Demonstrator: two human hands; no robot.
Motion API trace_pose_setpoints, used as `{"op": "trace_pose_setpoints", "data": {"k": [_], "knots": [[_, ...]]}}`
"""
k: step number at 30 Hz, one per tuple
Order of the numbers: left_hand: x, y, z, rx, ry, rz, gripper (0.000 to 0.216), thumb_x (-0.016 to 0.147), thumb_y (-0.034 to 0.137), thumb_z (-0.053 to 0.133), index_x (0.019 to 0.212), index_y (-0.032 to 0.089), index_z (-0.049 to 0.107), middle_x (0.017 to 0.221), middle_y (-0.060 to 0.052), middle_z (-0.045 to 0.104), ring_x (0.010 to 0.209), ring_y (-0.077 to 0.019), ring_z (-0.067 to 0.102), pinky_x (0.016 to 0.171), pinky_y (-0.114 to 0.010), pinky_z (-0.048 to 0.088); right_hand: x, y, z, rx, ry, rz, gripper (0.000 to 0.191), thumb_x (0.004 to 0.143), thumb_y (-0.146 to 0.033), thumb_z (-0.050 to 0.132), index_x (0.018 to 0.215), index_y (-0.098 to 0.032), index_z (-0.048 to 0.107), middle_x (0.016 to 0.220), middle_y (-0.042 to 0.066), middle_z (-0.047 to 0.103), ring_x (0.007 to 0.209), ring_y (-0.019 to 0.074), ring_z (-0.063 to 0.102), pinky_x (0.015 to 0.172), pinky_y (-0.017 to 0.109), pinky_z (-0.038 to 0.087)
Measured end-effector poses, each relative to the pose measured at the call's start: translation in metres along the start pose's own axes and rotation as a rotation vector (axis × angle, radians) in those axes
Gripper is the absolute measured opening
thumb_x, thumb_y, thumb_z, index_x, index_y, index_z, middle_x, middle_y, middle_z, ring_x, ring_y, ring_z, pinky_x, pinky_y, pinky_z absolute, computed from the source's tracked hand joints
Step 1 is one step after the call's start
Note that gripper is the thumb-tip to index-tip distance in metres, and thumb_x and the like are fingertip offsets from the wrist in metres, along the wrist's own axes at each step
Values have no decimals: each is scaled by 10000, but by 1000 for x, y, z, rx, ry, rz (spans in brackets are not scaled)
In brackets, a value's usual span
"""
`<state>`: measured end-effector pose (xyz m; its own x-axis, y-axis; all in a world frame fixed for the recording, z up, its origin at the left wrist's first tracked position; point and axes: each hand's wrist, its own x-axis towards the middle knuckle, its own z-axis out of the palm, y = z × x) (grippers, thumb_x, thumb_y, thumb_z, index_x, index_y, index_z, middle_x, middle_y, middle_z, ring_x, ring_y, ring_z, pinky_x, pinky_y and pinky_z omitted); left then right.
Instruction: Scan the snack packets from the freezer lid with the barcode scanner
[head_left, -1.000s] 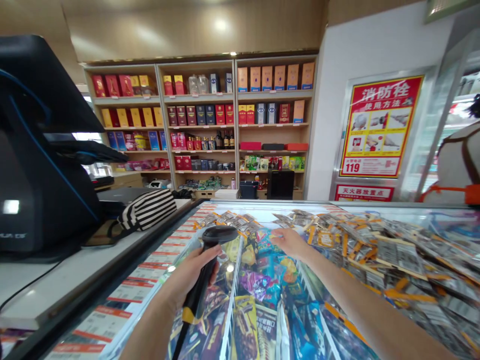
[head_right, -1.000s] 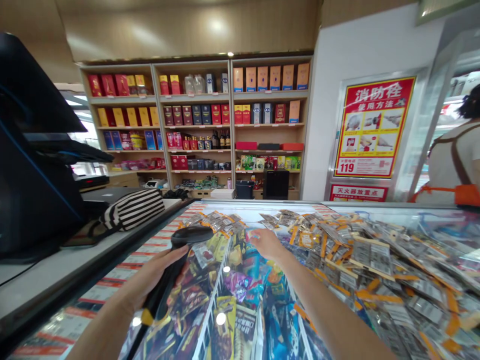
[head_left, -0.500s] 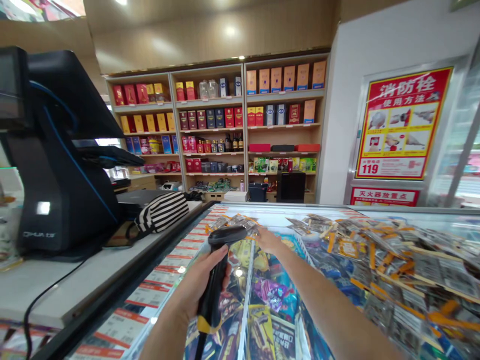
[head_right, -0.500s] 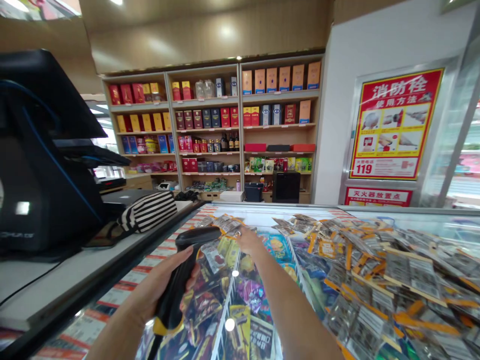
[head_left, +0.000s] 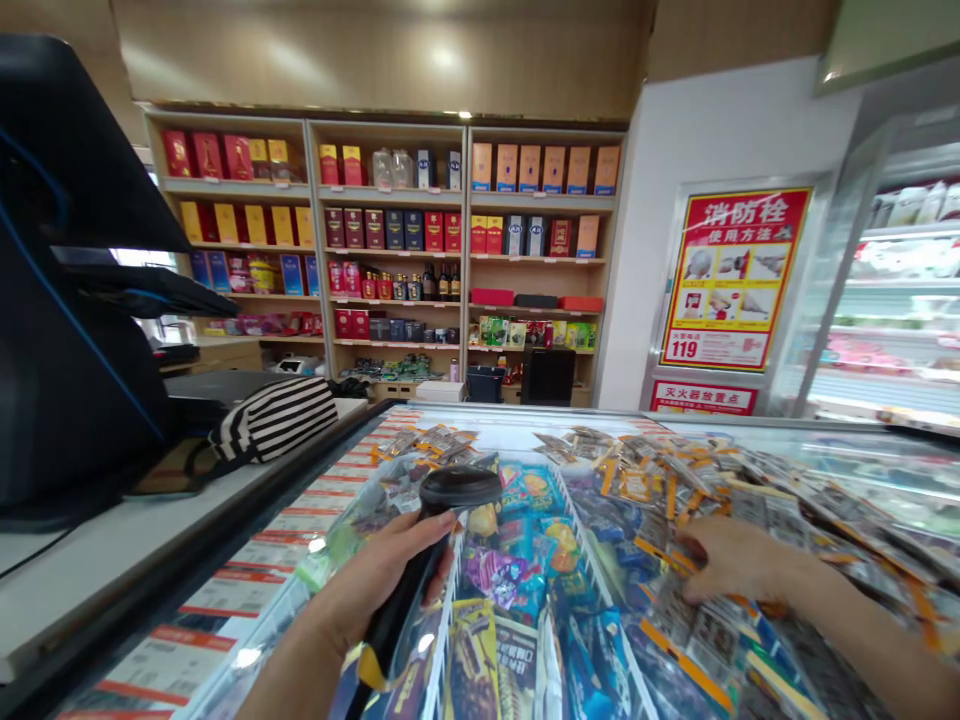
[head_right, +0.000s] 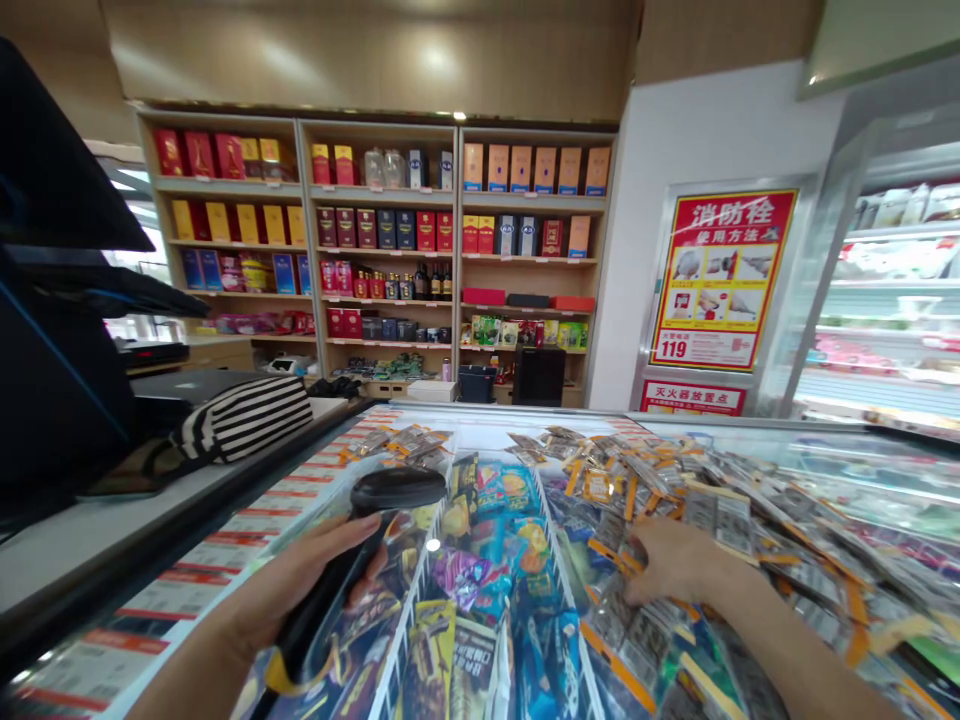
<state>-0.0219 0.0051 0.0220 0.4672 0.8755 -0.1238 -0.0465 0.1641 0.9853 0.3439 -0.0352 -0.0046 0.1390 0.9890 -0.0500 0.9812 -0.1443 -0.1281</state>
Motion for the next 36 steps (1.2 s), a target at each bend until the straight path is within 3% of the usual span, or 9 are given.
{"op": "trace_pose_setpoints", "data": {"k": [4, 8, 14, 17, 20, 24, 27, 33, 36], "knots": [[1, -2, 2, 67, 58, 24, 296, 660, 444, 527, 649, 149, 503, 489, 26, 513, 371, -75, 428, 382, -193, 312, 20, -15, 20, 134, 78, -101, 242, 534, -407, 588, 656, -198, 595, 688, 38, 602, 646, 176, 532, 537, 244, 309], [2, -2, 3, 89, 85, -16, 291, 660, 443, 527, 647, 153, 518, 472, 29, 514, 365, -73, 416, 378, -190, 315, 48, -43, 27, 319, 198, -101, 184, 529, -335, 595, 632, -192, 544, 604, 12, 569, 591, 154, 503, 510, 232, 293], [2, -3, 4, 109, 9, -33, 298, 663, 447, 528, 639, 149, 526, 517, 4, 545, 403, -83, 446, 401, -194, 330, 59, -70, 26, 1072, 382, -2, 172, 610, -351, 517, 664, -190, 491, 516, -34, 524, 494, 116, 480, 467, 217, 321], [0, -6, 8, 86, -52, -56, 290, 649, 439, 548, 637, 151, 516, 511, 4, 545, 398, -84, 454, 398, -193, 318, 57, -81, 30, 1428, 346, 26, 194, 619, -373, 508, 683, -190, 492, 508, -44, 518, 436, 96, 456, 417, 205, 315], [-2, -7, 10, 67, -90, -68, 264, 656, 414, 556, 640, 158, 494, 520, 10, 548, 400, -80, 457, 401, -192, 316, 54, -92, 38, 1626, 272, 68, 175, 589, -319, 544, 685, -203, 454, 496, -59, 510, 393, 84, 442, 388, 199, 325], [-2, -8, 10, 51, -86, -58, 257, 657, 409, 553, 642, 163, 479, 507, 16, 540, 392, -78, 448, 398, -193, 309, 54, -99, 47, 1667, 340, 26, 275, 548, -256, 588, 800, -219, 486, 561, -53, 567, 443, 98, 497, 427, 214, 379], [-2, -8, 10, 72, -81, -39, 262, 673, 412, 531, 632, 158, 480, 498, 12, 532, 392, -75, 442, 402, -191, 295, 57, -96, 48, 1637, 366, 28, 272, 538, -286, 616, 782, -190, 545, 567, -30, 592, 501, 122, 536, 488, 237, 408], [-5, -12, 19, 173, -168, -31, 260, 688, 407, 513, 702, 148, 494, 495, 27, 512, 390, -72, 430, 408, -199, 269, 60, -83, 34, 1563, 564, 44, 261, 526, -323, 646, 724, -160, 595, 604, 2, 633, 567, 143, 557, 550, 250, 416], [-6, -15, 22, 233, -245, -73, 246, 695, 389, 517, 732, 148, 488, 538, 22, 530, 426, -79, 450, 440, -209, 279, 61, -82, 26, 1617, 597, 33, 260, 526, -323, 647, 730, -171, 588, 597, -7, 632, 553, 142, 556, 531, 247, 416]]}}
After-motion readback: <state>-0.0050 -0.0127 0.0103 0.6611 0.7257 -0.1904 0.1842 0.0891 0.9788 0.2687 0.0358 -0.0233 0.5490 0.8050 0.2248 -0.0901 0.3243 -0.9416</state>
